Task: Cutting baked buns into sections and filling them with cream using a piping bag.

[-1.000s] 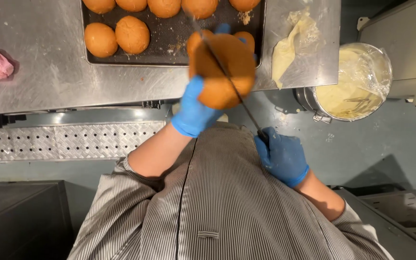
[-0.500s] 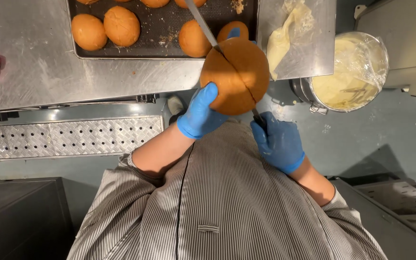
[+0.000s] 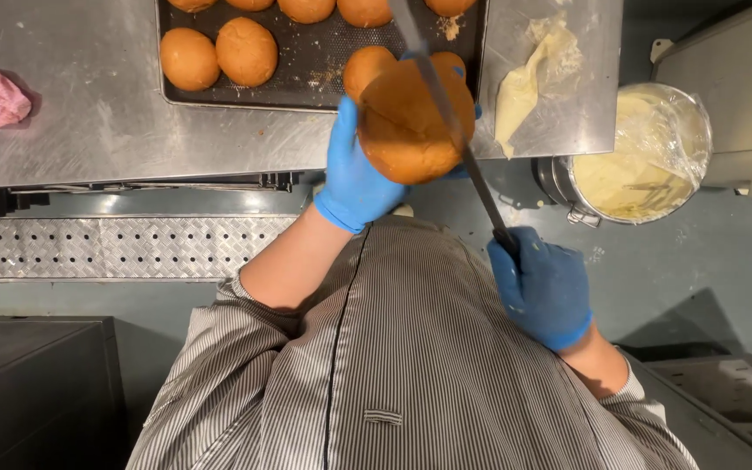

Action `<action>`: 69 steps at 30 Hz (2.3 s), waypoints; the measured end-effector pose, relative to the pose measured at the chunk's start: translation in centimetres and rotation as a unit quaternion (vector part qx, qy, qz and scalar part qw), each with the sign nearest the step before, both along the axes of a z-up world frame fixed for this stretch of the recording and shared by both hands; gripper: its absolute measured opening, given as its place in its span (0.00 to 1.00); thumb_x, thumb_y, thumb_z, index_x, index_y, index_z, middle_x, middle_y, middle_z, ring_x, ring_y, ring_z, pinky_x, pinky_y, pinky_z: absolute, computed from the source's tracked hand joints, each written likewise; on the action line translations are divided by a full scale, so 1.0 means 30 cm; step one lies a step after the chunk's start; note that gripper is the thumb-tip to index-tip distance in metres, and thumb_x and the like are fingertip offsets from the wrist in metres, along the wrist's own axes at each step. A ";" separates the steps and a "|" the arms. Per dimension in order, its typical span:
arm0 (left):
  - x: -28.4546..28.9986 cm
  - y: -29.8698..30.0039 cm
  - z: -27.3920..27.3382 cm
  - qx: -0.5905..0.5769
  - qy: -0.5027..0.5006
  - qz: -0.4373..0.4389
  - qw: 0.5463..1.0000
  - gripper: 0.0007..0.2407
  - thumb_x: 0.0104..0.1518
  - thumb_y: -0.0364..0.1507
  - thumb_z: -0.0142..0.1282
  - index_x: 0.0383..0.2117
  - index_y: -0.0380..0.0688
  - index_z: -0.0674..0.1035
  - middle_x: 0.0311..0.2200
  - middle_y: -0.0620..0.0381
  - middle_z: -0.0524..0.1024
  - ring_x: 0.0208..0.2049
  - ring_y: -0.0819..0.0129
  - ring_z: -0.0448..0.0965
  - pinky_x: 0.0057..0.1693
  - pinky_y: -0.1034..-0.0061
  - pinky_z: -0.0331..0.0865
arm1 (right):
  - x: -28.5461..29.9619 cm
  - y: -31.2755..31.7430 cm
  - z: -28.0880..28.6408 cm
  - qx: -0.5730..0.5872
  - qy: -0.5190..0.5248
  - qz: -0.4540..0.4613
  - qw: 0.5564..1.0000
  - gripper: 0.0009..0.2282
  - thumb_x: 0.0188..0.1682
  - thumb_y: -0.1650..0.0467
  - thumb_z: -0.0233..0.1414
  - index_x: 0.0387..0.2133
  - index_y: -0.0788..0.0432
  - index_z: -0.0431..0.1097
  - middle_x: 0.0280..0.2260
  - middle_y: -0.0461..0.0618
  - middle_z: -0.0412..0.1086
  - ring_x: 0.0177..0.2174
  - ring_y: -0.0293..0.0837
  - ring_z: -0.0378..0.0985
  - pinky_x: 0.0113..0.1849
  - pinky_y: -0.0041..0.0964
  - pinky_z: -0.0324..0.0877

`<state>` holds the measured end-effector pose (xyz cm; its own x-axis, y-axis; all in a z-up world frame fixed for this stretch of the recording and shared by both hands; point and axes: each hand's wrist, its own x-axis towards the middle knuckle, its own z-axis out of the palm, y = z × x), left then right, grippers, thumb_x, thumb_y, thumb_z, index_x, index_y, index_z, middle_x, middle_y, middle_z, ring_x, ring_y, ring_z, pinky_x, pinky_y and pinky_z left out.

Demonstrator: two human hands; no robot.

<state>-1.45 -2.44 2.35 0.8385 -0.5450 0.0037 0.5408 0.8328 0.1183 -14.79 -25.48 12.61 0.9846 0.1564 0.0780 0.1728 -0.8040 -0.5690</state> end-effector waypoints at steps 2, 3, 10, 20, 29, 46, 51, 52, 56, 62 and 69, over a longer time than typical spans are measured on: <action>-0.009 -0.029 -0.002 -0.018 0.019 0.002 1.000 0.30 0.70 0.48 0.43 0.73 0.45 0.57 0.71 0.53 0.59 0.72 0.55 0.59 0.78 0.54 0.51 | -0.003 0.011 -0.021 -0.010 0.003 -0.002 1.000 0.06 0.53 0.70 0.54 0.37 0.63 0.71 0.21 0.57 0.73 0.20 0.56 0.76 0.26 0.46 0.68; -0.009 -0.042 -0.001 -0.035 0.033 0.007 0.999 0.29 0.70 0.48 0.42 0.72 0.46 0.57 0.71 0.52 0.60 0.72 0.54 0.60 0.78 0.53 0.52 | 0.000 0.017 -0.032 -0.019 0.002 -0.002 1.000 0.07 0.53 0.70 0.54 0.38 0.63 0.71 0.21 0.56 0.73 0.20 0.56 0.76 0.26 0.46 0.68; -0.051 -0.109 -0.028 0.081 0.026 -0.005 0.996 0.28 0.71 0.46 0.42 0.72 0.43 0.57 0.69 0.49 0.61 0.70 0.53 0.62 0.76 0.53 0.54 | 0.021 0.045 -0.051 -0.008 -0.021 -0.021 1.000 0.06 0.55 0.70 0.55 0.36 0.63 0.69 0.21 0.57 0.74 0.18 0.54 0.75 0.23 0.44 0.67; -0.093 -0.110 -0.155 0.129 -0.022 0.000 0.991 0.26 0.74 0.48 0.45 0.68 0.41 0.61 0.62 0.46 0.64 0.63 0.52 0.66 0.72 0.55 0.59 | -0.016 0.012 -0.129 -0.027 0.026 -0.008 0.999 0.08 0.52 0.69 0.55 0.35 0.63 0.69 0.18 0.59 0.72 0.17 0.60 0.74 0.22 0.51 0.68; -0.054 -0.067 0.143 0.069 -0.060 0.062 0.994 0.33 0.68 0.52 0.45 0.73 0.46 0.56 0.70 0.51 0.59 0.70 0.54 0.61 0.76 0.55 0.54 | -0.015 -0.012 -0.166 -0.019 0.031 0.007 0.999 0.09 0.52 0.68 0.55 0.36 0.62 0.69 0.19 0.58 0.72 0.18 0.59 0.76 0.23 0.50 0.69; 0.072 0.073 0.092 -0.024 -0.038 0.006 0.999 0.30 0.68 0.47 0.41 0.74 0.48 0.56 0.70 0.54 0.60 0.72 0.55 0.59 0.77 0.48 0.54 | 0.039 0.125 0.042 0.054 0.017 -0.028 0.998 0.06 0.52 0.73 0.51 0.39 0.62 0.72 0.25 0.56 0.74 0.25 0.56 0.79 0.30 0.42 0.72; 0.076 0.086 -0.031 0.067 0.039 -0.004 0.997 0.28 0.69 0.47 0.44 0.69 0.42 0.62 0.67 0.48 0.64 0.67 0.52 0.66 0.74 0.54 0.57 | 0.083 0.223 -0.001 0.042 0.008 -0.021 0.999 0.06 0.53 0.72 0.51 0.40 0.63 0.70 0.27 0.56 0.76 0.21 0.56 0.77 0.26 0.44 0.70; 0.099 0.101 -0.041 0.067 0.040 -0.006 0.997 0.28 0.69 0.47 0.44 0.69 0.42 0.62 0.67 0.48 0.64 0.67 0.52 0.66 0.74 0.54 0.57 | 0.096 0.243 -0.007 0.042 0.009 -0.023 0.999 0.06 0.53 0.72 0.51 0.40 0.63 0.70 0.27 0.56 0.76 0.21 0.56 0.77 0.26 0.44 0.70; 0.161 0.188 -0.009 0.094 0.026 0.022 0.995 0.27 0.70 0.45 0.45 0.70 0.41 0.62 0.67 0.49 0.65 0.66 0.53 0.67 0.74 0.55 0.58 | 0.096 0.316 -0.038 -0.008 0.028 -0.015 0.999 0.07 0.53 0.71 0.52 0.38 0.65 0.69 0.21 0.59 0.72 0.19 0.58 0.75 0.24 0.47 0.68; 0.161 0.231 -0.007 0.052 -0.040 0.013 0.998 0.25 0.70 0.42 0.47 0.71 0.44 0.63 0.66 0.53 0.67 0.67 0.56 0.67 0.75 0.57 0.58 | 0.173 0.455 -0.042 -0.027 0.051 -0.047 0.997 0.07 0.53 0.70 0.53 0.35 0.64 0.69 0.17 0.61 0.69 0.17 0.60 0.73 0.21 0.49 0.67; 0.312 0.372 0.049 -0.030 -0.016 0.011 0.999 0.25 0.72 0.45 0.45 0.69 0.43 0.65 0.65 0.52 0.69 0.68 0.55 0.68 0.76 0.57 0.58 | 0.165 0.559 -0.125 -0.030 0.023 -0.058 0.998 0.06 0.51 0.71 0.54 0.35 0.64 0.68 0.19 0.62 0.70 0.18 0.63 0.73 0.22 0.53 0.67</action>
<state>7.92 8.72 3.81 0.8487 -0.5252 0.0627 0.5197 0.8501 0.0855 -9.85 -8.71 8.86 0.9987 0.0437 0.0270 0.0514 -0.8500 -0.5243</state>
